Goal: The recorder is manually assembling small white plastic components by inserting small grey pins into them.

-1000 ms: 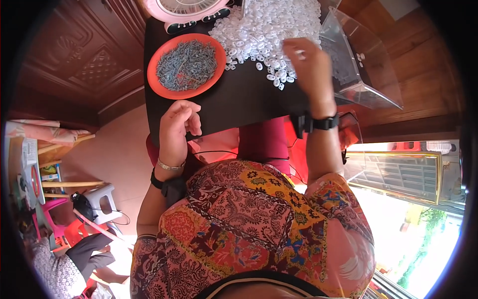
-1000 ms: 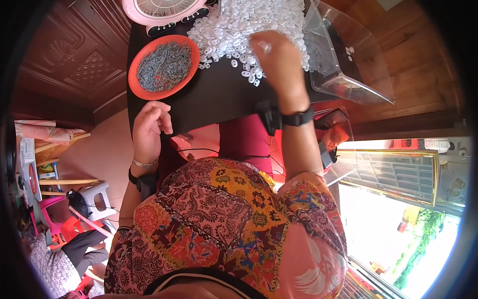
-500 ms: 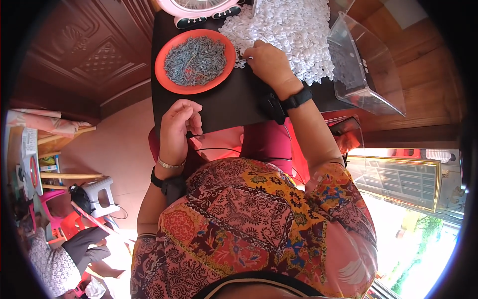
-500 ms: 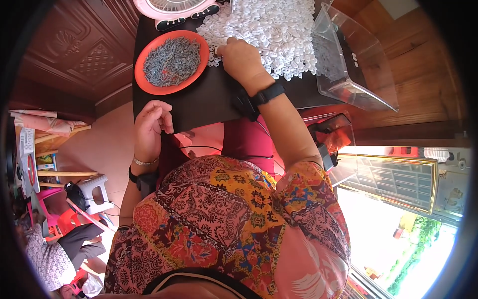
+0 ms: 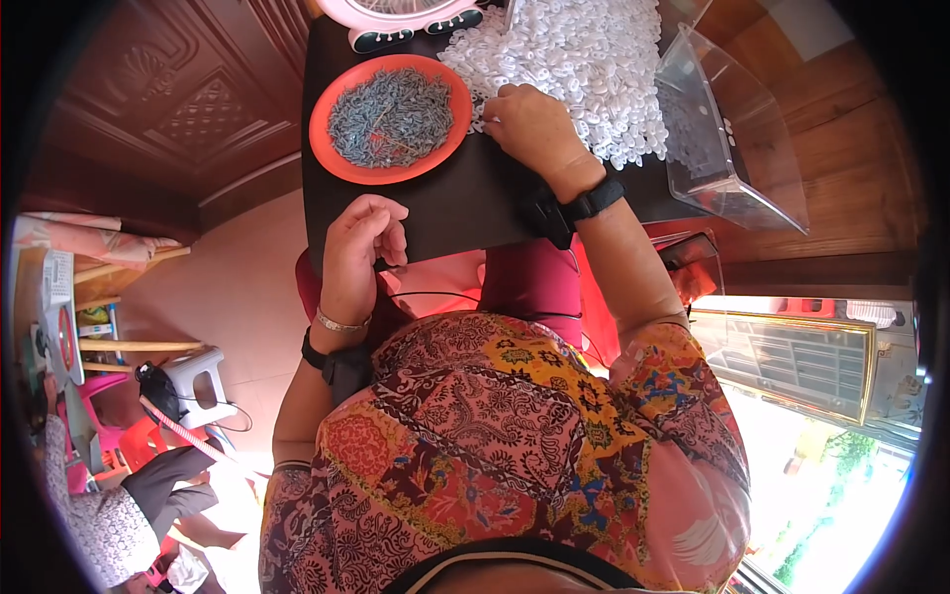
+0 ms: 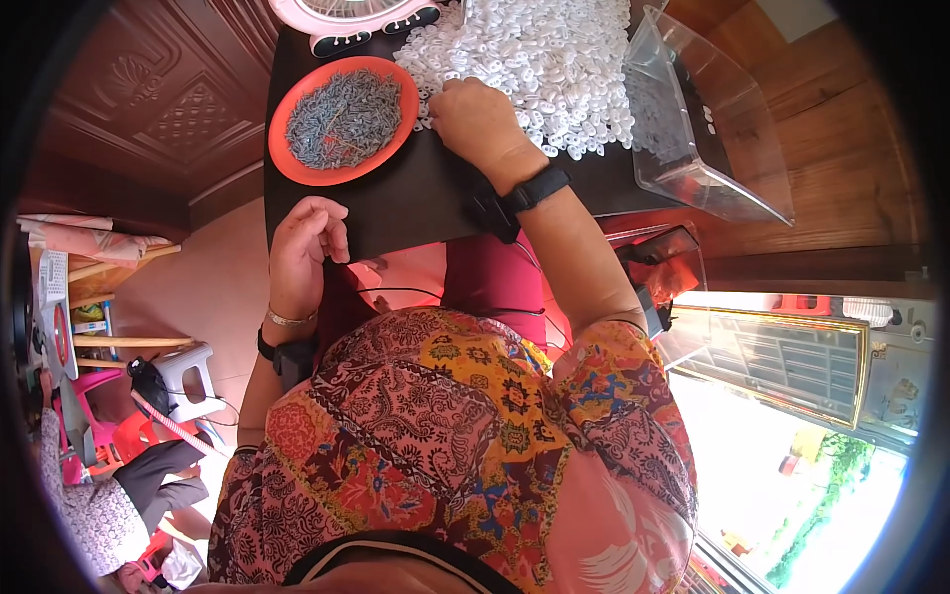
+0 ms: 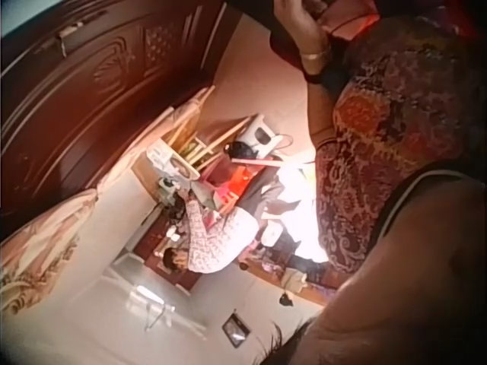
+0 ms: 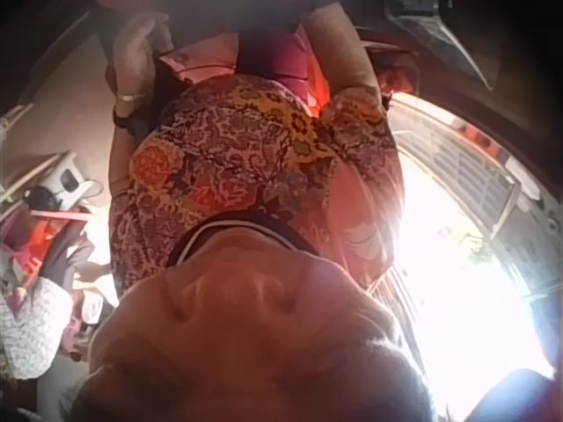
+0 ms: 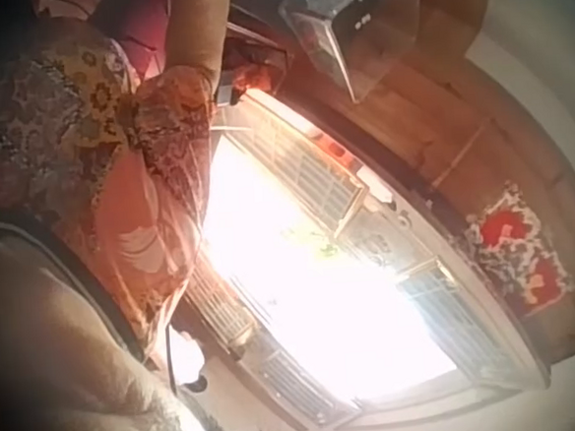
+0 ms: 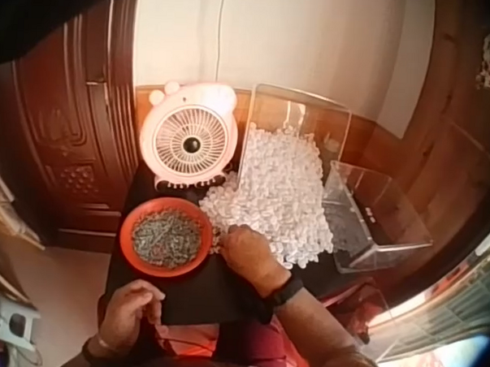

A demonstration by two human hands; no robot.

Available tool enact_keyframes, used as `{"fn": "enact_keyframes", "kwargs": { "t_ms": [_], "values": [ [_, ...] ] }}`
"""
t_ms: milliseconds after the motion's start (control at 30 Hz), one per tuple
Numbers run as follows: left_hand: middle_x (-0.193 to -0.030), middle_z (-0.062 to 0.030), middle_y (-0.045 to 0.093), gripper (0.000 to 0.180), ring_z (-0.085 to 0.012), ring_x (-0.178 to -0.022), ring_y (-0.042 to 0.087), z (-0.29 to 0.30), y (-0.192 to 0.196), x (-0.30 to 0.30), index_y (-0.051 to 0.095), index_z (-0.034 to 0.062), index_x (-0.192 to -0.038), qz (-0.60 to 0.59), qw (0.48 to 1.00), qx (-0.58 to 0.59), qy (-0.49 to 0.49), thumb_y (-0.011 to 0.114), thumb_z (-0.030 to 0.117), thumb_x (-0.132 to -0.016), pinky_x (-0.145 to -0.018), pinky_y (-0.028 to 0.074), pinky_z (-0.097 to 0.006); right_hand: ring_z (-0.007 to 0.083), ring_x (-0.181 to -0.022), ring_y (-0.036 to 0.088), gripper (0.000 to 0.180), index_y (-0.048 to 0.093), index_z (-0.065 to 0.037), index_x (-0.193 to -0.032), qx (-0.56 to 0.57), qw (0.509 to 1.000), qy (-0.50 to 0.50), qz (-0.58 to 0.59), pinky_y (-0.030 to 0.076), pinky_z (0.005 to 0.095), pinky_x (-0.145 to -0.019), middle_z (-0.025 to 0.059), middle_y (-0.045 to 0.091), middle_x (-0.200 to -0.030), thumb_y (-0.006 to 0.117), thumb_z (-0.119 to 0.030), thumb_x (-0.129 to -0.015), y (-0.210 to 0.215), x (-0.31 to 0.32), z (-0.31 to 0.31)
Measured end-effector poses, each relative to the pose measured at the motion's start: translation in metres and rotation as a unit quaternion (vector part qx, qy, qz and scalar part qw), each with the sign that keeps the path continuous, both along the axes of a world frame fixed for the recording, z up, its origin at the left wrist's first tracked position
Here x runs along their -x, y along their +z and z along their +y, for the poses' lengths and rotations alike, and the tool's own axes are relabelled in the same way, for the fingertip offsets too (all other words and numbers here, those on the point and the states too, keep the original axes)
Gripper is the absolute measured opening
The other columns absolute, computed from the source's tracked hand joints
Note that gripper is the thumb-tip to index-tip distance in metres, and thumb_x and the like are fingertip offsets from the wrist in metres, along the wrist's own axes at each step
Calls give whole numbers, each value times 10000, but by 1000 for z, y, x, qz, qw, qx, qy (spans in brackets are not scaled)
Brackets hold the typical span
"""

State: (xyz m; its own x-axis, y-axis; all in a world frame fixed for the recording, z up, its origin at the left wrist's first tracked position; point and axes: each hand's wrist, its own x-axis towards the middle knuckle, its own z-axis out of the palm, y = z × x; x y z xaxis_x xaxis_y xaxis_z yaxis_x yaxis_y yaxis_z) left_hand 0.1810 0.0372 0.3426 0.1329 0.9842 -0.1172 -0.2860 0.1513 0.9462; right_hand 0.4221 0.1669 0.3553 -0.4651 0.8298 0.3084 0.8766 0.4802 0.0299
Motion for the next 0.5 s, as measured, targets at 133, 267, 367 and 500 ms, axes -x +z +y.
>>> {"fn": "enact_keyframes", "kwargs": {
  "t_ms": [133, 267, 367, 500],
  "values": [
    [-683, -26, 548, 222, -98, -565, 514, 1, 3, -1, 606, 23, -935, -2, 1000, 13, -4, 472, 199, -942, -517, 426, -237, 279, -838, 637, 124, 699, -119, -854, -17, 999, -20, 20, 533, 400, -700, 69, 635, -866, 626, -215, -824, -4, -3, 3],
    [-698, -32, 558, 244, -105, -580, 520, 5, 2, 3, 609, 20, -965, 22, 999, -5, -24, 463, 214, -945, -551, 413, -236, 269, -740, 638, 109, 690, -78, -886, 8, 972, 16, 233, 512, 353, -653, 83, 652, -831, 651, -160, -825, 12, 0, -14],
    [-717, -37, 562, 265, -110, -603, 526, 9, 0, 2, 605, 14, -995, 37, 998, -23, -52, 449, 224, -951, -582, 411, -240, 177, -699, 621, 114, 686, -45, -904, 79, 936, 56, 338, 490, 303, -643, 59, 653, -808, 678, -138, -838, 28, 26, -51],
    [-747, -34, 573, 277, -108, -620, 536, 10, 4, -6, 594, 8, -1018, 41, 995, -36, -85, 439, 231, -962, -595, 409, -235, 73, -734, 567, 158, 662, -9, -942, 310, 788, 66, 528, 462, 242, -694, -1, 639, -824, 656, -156, -887, 19, 51, -84]
  ]
}}
